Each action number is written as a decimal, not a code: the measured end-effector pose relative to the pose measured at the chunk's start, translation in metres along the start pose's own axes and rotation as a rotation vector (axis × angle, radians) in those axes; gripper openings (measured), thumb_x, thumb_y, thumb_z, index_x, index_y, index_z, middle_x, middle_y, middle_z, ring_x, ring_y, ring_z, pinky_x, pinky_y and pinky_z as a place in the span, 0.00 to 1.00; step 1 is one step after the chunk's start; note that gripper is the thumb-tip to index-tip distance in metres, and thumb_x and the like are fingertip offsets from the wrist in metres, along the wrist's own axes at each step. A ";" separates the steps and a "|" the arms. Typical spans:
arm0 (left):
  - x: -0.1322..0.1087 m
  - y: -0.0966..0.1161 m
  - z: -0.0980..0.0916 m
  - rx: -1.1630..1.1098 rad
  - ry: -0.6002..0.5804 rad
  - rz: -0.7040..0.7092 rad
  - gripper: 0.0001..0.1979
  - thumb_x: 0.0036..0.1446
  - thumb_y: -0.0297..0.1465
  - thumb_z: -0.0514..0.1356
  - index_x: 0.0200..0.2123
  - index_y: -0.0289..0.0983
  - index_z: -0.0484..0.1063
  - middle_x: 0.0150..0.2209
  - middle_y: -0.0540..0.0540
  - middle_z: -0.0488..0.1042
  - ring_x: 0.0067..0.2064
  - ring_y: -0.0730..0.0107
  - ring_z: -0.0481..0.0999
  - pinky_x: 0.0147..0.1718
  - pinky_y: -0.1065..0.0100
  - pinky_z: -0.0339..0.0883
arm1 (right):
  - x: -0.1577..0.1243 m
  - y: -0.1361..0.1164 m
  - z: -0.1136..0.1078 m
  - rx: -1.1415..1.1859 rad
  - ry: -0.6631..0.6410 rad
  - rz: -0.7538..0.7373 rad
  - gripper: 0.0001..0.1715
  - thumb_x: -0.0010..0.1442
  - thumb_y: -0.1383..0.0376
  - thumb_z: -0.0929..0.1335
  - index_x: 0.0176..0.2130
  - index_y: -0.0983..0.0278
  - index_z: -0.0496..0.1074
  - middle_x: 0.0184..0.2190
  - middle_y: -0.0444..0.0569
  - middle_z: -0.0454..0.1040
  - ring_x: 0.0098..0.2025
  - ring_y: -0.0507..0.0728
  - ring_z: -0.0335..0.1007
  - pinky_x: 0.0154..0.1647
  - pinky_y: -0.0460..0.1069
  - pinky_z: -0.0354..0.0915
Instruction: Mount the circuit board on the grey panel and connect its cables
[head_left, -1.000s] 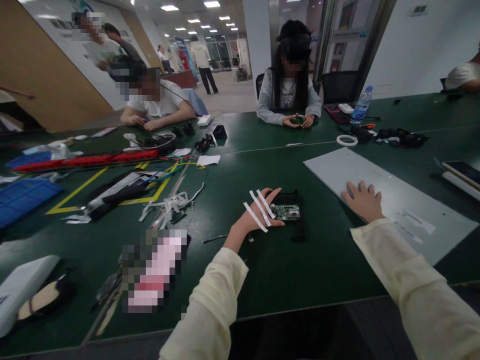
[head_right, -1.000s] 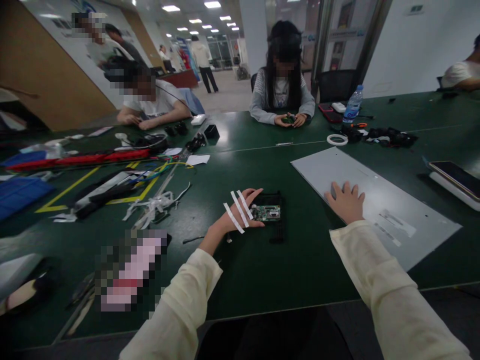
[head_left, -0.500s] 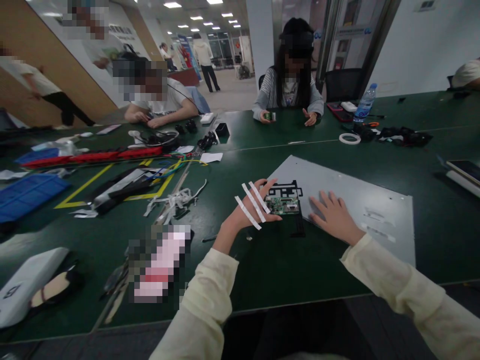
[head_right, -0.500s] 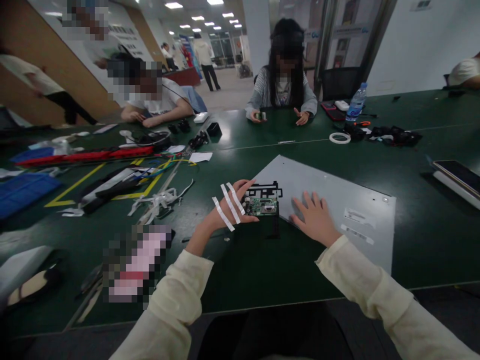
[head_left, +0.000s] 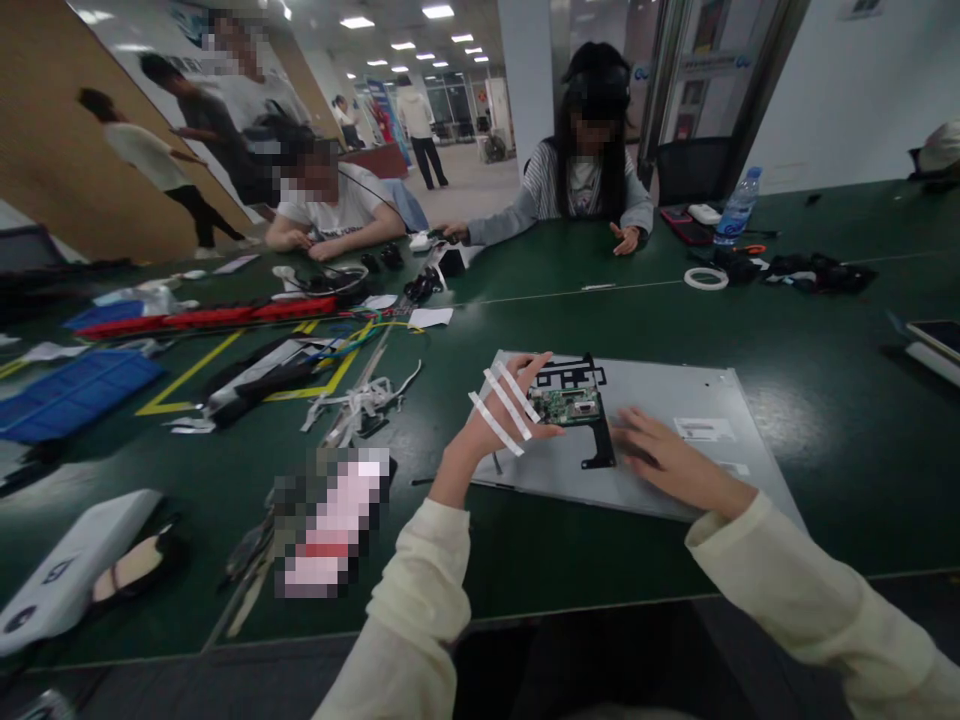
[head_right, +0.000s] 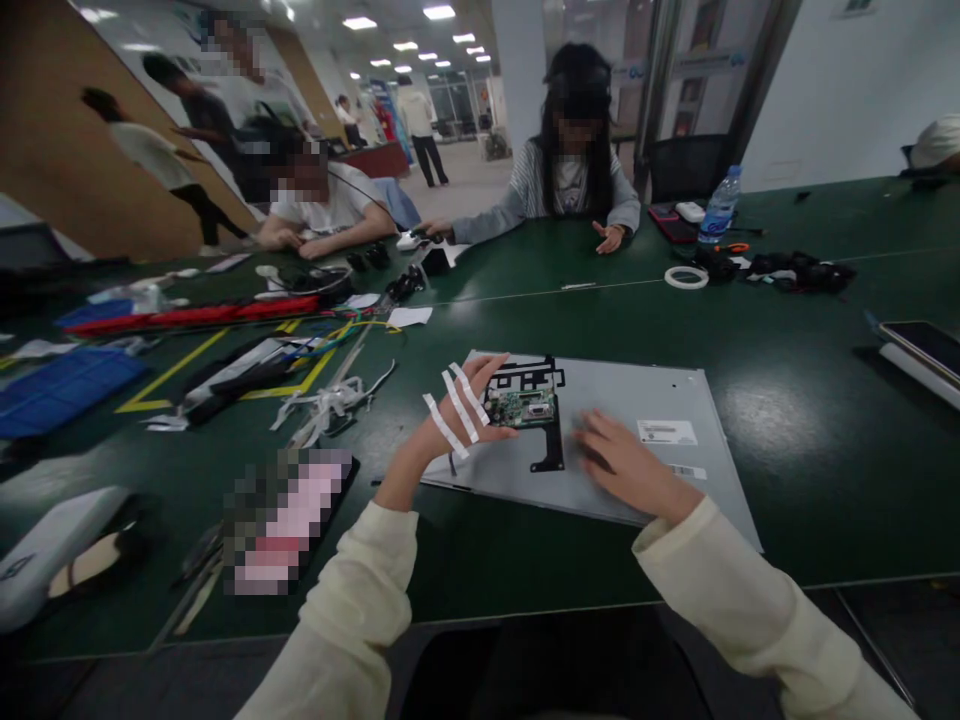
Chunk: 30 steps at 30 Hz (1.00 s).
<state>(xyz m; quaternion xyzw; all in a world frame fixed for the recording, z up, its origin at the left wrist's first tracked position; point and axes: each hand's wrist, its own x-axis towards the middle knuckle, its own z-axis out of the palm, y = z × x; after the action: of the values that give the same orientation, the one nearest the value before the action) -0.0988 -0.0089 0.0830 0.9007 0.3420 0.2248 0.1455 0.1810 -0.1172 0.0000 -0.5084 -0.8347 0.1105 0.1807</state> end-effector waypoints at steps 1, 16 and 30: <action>0.000 0.001 0.003 0.003 -0.011 -0.005 0.54 0.40 0.47 0.69 0.65 0.44 0.45 0.61 0.38 0.53 0.61 0.46 0.57 0.58 0.46 0.56 | -0.009 0.014 -0.002 -0.065 0.042 0.110 0.29 0.64 0.53 0.58 0.61 0.58 0.60 0.65 0.52 0.53 0.67 0.65 0.44 0.61 0.65 0.53; 0.032 0.003 0.060 -0.070 -0.136 0.005 0.53 0.41 0.49 0.67 0.66 0.44 0.45 0.62 0.36 0.53 0.62 0.44 0.58 0.57 0.46 0.56 | -0.040 0.078 -0.010 -0.393 0.091 0.469 0.33 0.65 0.50 0.52 0.64 0.59 0.55 0.65 0.58 0.51 0.65 0.70 0.45 0.58 0.67 0.52; 0.022 -0.006 0.061 -0.073 -0.165 -0.090 0.55 0.43 0.48 0.67 0.66 0.41 0.39 0.68 0.33 0.40 0.68 0.43 0.41 0.60 0.44 0.49 | -0.011 0.087 -0.013 -0.373 0.042 0.336 0.33 0.65 0.52 0.52 0.65 0.60 0.54 0.66 0.56 0.48 0.66 0.70 0.42 0.60 0.66 0.49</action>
<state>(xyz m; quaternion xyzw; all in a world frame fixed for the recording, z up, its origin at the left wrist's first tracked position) -0.0564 0.0038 0.0349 0.8940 0.3606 0.1553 0.2160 0.2619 -0.0871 -0.0222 -0.6666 -0.7406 -0.0273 0.0801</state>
